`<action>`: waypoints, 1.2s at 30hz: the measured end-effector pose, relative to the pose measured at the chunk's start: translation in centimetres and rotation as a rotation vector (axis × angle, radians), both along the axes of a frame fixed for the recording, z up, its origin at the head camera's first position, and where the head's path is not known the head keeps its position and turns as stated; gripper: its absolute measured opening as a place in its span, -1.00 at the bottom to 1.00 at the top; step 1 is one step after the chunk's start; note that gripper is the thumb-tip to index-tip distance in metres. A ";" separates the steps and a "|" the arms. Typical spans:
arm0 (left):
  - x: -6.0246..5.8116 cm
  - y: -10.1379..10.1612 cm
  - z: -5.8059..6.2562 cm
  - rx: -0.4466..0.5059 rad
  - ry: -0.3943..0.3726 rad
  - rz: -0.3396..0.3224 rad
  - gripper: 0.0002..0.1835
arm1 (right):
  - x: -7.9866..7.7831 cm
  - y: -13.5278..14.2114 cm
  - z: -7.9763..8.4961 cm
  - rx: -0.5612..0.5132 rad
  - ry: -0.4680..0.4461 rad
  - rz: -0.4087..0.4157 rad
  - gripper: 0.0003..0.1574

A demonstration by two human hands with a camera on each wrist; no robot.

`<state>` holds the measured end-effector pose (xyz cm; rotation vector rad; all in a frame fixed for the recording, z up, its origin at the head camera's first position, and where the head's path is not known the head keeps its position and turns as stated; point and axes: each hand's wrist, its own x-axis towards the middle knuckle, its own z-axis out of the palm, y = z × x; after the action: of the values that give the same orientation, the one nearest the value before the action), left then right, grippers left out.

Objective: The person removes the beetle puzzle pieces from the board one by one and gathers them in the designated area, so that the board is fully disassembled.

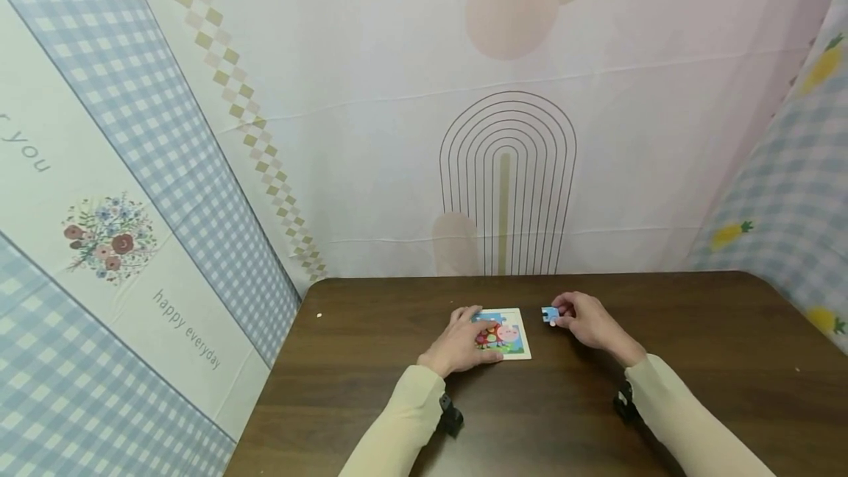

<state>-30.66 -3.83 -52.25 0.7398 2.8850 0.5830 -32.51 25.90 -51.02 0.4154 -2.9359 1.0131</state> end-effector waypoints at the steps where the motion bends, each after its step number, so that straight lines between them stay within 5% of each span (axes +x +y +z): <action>1: 0.0 0.0 0.0 -0.003 0.001 0.002 -0.31 | 0.0 0.3 -0.1 0.004 0.002 -0.002 -0.76; 31: -0.3 -0.1 -0.1 0.009 0.000 0.004 -0.24 | -0.4 5.1 -0.9 0.016 -0.066 -0.045 -0.71; 36: -1.1 -0.4 -1.5 0.040 0.002 -0.010 -0.24 | -0.3 5.9 -0.7 0.036 -0.062 -0.055 -0.71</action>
<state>-31.77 -4.24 -53.77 0.7605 2.8780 0.6415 -32.85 31.82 -51.69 0.3069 -3.0056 0.9860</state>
